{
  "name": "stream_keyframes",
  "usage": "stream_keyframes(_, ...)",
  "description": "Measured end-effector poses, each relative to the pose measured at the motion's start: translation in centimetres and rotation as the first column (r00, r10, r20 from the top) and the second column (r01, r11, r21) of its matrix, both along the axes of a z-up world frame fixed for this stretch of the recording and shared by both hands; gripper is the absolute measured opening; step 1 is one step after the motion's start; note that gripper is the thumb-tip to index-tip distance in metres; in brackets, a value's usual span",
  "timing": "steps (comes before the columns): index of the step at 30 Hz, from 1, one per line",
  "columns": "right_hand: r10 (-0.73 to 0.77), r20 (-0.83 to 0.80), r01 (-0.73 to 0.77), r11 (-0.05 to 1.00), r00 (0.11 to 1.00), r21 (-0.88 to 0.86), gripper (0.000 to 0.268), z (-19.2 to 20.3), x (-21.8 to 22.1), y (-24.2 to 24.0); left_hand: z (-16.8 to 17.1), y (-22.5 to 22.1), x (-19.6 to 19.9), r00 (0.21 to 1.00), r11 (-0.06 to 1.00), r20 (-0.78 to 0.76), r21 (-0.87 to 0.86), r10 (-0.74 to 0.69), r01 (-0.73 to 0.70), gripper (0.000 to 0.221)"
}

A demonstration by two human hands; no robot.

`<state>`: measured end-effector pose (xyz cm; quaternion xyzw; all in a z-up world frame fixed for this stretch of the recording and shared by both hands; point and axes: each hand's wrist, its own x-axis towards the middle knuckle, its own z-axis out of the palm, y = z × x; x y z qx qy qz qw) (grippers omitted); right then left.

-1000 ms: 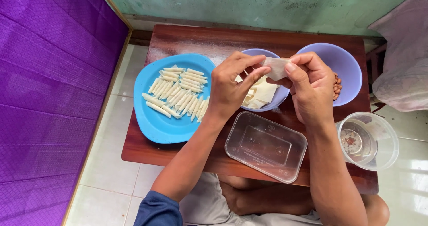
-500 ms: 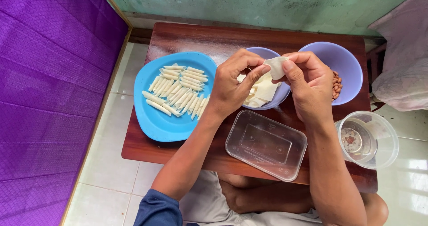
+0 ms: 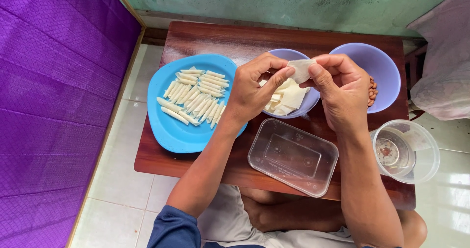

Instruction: Manually assembling nut rolls by placing a peanut inside a square wrapper and rolling it into a tube.

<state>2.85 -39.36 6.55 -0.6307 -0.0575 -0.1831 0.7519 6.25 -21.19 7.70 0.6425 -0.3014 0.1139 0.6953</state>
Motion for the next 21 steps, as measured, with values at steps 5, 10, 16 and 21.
stream_keyframes(5, 0.018, 0.0, -0.018, 1.0, 1.0, -0.02, 0.023, -0.2, -0.3, -0.4, 0.3, 0.3, 0.0, 1.0, 0.999, 0.0, 0.028, -0.016, 0.016, 0.008)
stream_keyframes(10, 0.033, 0.023, -0.032, 0.998, 0.999, -0.047, 0.029, 0.6, -0.3, 0.0, 0.3, 0.4, 0.0, 1.0, 0.999, -0.009, 0.038, -0.01, 0.011, 0.009)
stream_keyframes(16, 0.027, 0.047, -0.022, 0.995, 0.999, -0.094, 0.032, 0.4, -0.4, 0.0, 0.1, 0.6, 0.1, 0.999, 0.998, -0.018, 0.057, -0.034, 0.035, 0.01)
stream_keyframes(21, 0.018, 0.053, -0.016, 0.998, 0.998, -0.055, 0.042, 1.3, -0.3, 0.6, 0.0, 0.6, 0.1, 0.997, 0.997, -0.043, 0.05, -0.062, 0.065, 0.01)
